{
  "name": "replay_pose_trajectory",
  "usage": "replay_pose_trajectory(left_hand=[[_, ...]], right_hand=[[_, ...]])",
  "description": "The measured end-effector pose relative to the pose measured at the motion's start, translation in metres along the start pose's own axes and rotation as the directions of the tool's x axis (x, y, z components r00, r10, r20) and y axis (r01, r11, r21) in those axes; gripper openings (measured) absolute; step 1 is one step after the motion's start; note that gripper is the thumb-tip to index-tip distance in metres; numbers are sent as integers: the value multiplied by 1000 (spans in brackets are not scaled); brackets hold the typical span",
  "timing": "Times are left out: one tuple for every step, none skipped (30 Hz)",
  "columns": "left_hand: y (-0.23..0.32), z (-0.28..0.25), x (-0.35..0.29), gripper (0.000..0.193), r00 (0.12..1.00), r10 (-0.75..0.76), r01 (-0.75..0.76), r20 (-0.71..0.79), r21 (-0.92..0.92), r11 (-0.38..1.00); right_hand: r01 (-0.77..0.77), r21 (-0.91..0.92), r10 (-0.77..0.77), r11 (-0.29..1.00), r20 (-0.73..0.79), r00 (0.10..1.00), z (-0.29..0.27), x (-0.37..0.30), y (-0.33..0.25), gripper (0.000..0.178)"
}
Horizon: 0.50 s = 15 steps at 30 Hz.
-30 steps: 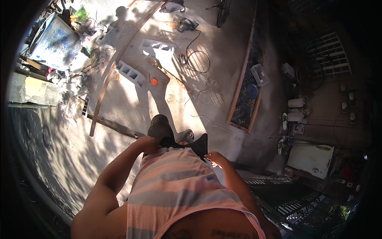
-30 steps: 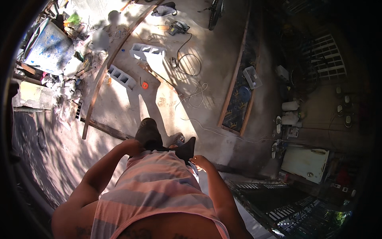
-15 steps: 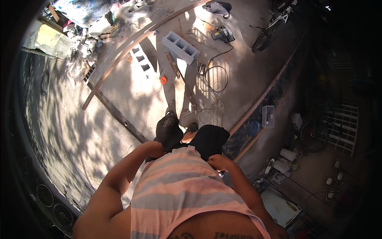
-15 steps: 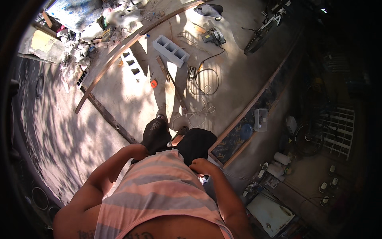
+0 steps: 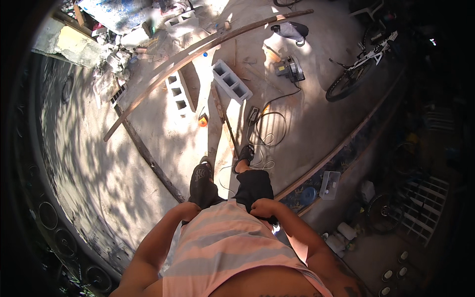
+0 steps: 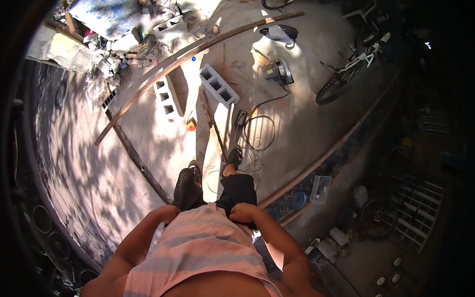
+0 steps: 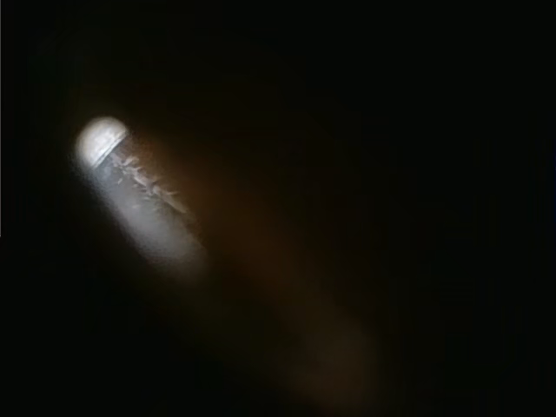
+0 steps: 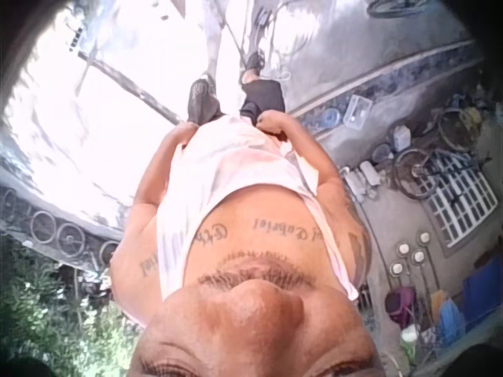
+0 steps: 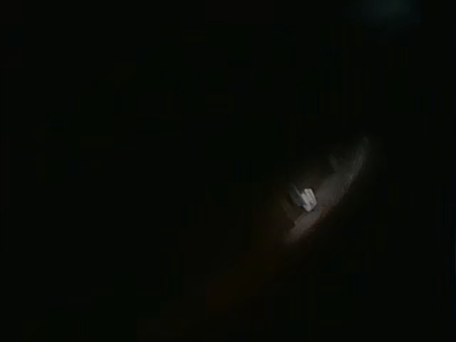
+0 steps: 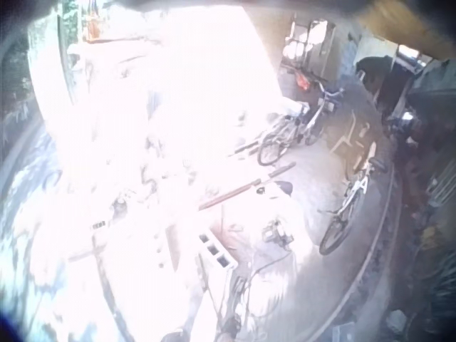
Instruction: The person measures and marks a wooden plank, then uses a circular saw to cut it. Afterward, they position the cut piece onto a larger wooden frame and hammer nails to secure it. The task involves measuring, cutting, and nailing wood components.
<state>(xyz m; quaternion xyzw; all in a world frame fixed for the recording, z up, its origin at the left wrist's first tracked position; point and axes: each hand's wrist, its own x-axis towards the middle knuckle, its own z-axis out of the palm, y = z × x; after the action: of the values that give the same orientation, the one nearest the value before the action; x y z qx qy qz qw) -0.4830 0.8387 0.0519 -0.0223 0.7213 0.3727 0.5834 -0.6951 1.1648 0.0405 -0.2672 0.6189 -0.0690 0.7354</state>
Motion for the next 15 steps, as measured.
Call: replay_pose_trajectory(left_hand=[[10,-6,2,39,1000,-10,9,27,20,1000],[23,-15,5,39,998,-10,7,59,48,999],[36,-25,7,38,996,-11,4,90,76,997],[48,-34,8,38,994,-29,21,103,69,997],[62,-41,9,38,992,-45,38,116,61,997],[69,-47,13,37,990,-62,55,129,54,997],[72,-50,17,37,989,-65,53,133,89,995],[76,-55,22,37,987,-90,80,133,76,994],[80,-61,26,38,984,-115,107,135,64,992],[82,-69,31,38,981,-139,133,133,55,990],[83,-78,35,41,985,-163,164,47,-7,986],[85,-90,40,41,976,-208,197,-69,-132,971],[87,-102,46,41,949,-260,210,-180,-257,943],[81,-116,62,42,908,-311,192,-280,-382,904],[71,-128,81,41,881,-314,161,-354,-398,903]], right_hand=[[-52,79,46,995,75,996,-22,-14,-13,40],[-118,160,95,980,146,985,-39,-22,-15,41],[-101,161,68,982,194,979,-49,-19,-4,40],[-112,190,70,975,216,974,-58,-18,4,40],[-125,217,72,968,238,969,-66,-17,12,39],[-139,243,74,960,260,963,-73,-14,19,39],[-160,260,72,952,317,946,-81,-10,26,40],[-173,278,75,945,332,940,-88,-7,32,41],[-186,296,76,937,346,935,-95,-5,35,41],[-198,314,78,929,356,931,-103,0,38,42],[-208,329,80,921,362,929,-111,9,47,43],[-196,376,98,906,263,960,-122,21,57,42],[-179,420,122,889,159,980,-132,34,69,40],[-167,460,162,872,51,985,-145,51,86,39],[-95,297,162,950,-213,964,-155,70,108,37]])
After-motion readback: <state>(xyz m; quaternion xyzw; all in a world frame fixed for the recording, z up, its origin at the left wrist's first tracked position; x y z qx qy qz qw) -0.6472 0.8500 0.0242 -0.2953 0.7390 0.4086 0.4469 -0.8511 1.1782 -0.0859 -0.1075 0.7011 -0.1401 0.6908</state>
